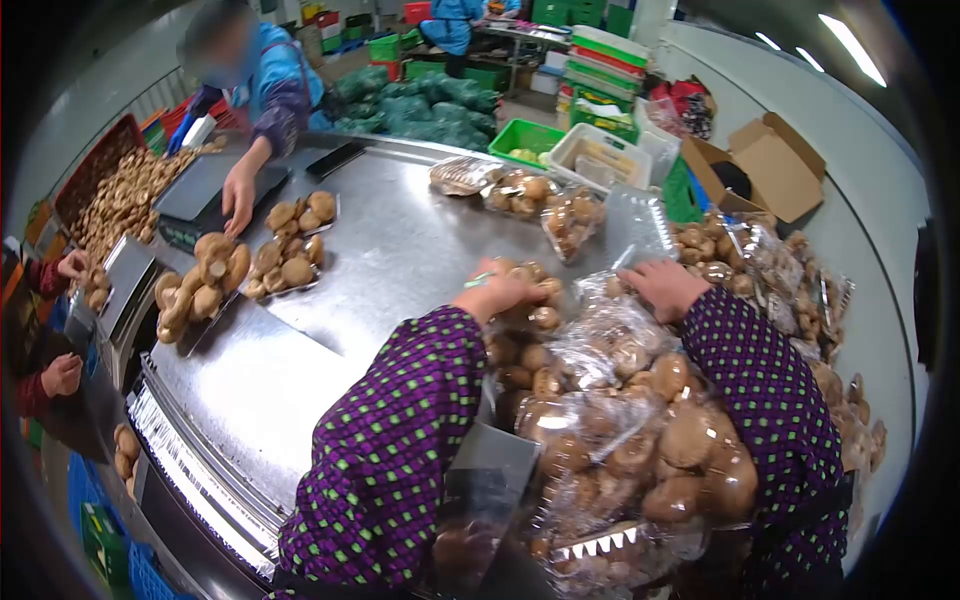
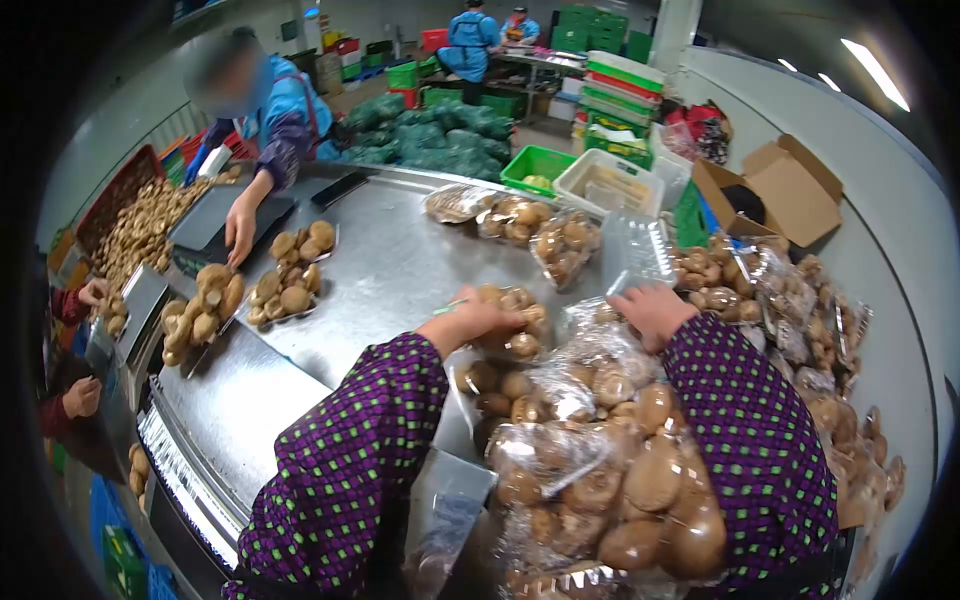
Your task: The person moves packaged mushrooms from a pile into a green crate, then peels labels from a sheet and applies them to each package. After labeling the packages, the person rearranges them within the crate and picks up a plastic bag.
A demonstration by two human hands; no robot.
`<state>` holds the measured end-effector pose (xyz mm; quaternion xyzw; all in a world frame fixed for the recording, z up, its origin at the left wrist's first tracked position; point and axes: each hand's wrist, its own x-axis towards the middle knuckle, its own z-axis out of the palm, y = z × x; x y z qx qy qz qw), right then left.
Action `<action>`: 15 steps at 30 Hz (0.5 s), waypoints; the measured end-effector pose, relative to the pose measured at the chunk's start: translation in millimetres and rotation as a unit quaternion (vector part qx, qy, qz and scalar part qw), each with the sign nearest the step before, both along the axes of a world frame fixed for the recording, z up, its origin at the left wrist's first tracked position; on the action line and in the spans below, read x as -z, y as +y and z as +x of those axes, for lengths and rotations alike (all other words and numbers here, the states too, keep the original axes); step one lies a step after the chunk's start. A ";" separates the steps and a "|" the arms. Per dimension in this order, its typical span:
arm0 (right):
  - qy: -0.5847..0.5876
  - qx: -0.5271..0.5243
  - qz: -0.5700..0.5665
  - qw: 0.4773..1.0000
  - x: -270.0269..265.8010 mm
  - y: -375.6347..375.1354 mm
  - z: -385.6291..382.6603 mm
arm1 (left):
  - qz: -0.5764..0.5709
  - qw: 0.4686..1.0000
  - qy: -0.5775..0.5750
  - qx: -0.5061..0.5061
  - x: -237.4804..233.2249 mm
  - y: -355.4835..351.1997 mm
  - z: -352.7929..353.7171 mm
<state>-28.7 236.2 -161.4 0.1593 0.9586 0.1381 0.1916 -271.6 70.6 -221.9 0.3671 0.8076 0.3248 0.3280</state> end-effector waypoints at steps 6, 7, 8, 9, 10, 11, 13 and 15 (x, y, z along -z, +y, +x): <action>0.040 -0.045 -0.024 0.998 3.9 7.9 36.7 | 0.062 0.993 -0.074 -0.071 -6.1 15.3 4.4; 0.035 -0.060 -0.016 0.997 10.4 13.9 41.3 | 0.068 0.991 -0.088 -0.073 -5.9 14.3 7.3; 0.032 -0.074 -0.007 0.997 16.7 20.3 46.2 | 0.075 0.990 -0.082 -0.086 -6.7 14.2 10.1; 0.070 -0.072 -0.007 0.995 16.0 19.8 45.7 | 0.081 0.989 -0.074 -0.098 -10.8 12.0 13.2; 0.105 -0.070 -0.006 0.992 14.9 21.0 43.5 | 0.087 0.988 -0.069 -0.109 -14.5 10.7 15.4; 0.138 -0.068 -0.004 0.988 14.3 21.7 43.6 | 0.090 0.986 -0.064 -0.121 -17.5 8.7 14.9; 0.177 0.105 -0.070 0.976 14.9 7.7 41.8 | 0.093 0.983 -0.057 -0.144 -24.9 4.6 15.1; 0.144 0.273 -0.097 0.946 26.5 9.7 34.0 | 0.097 0.981 -0.032 -0.168 -24.8 5.8 13.3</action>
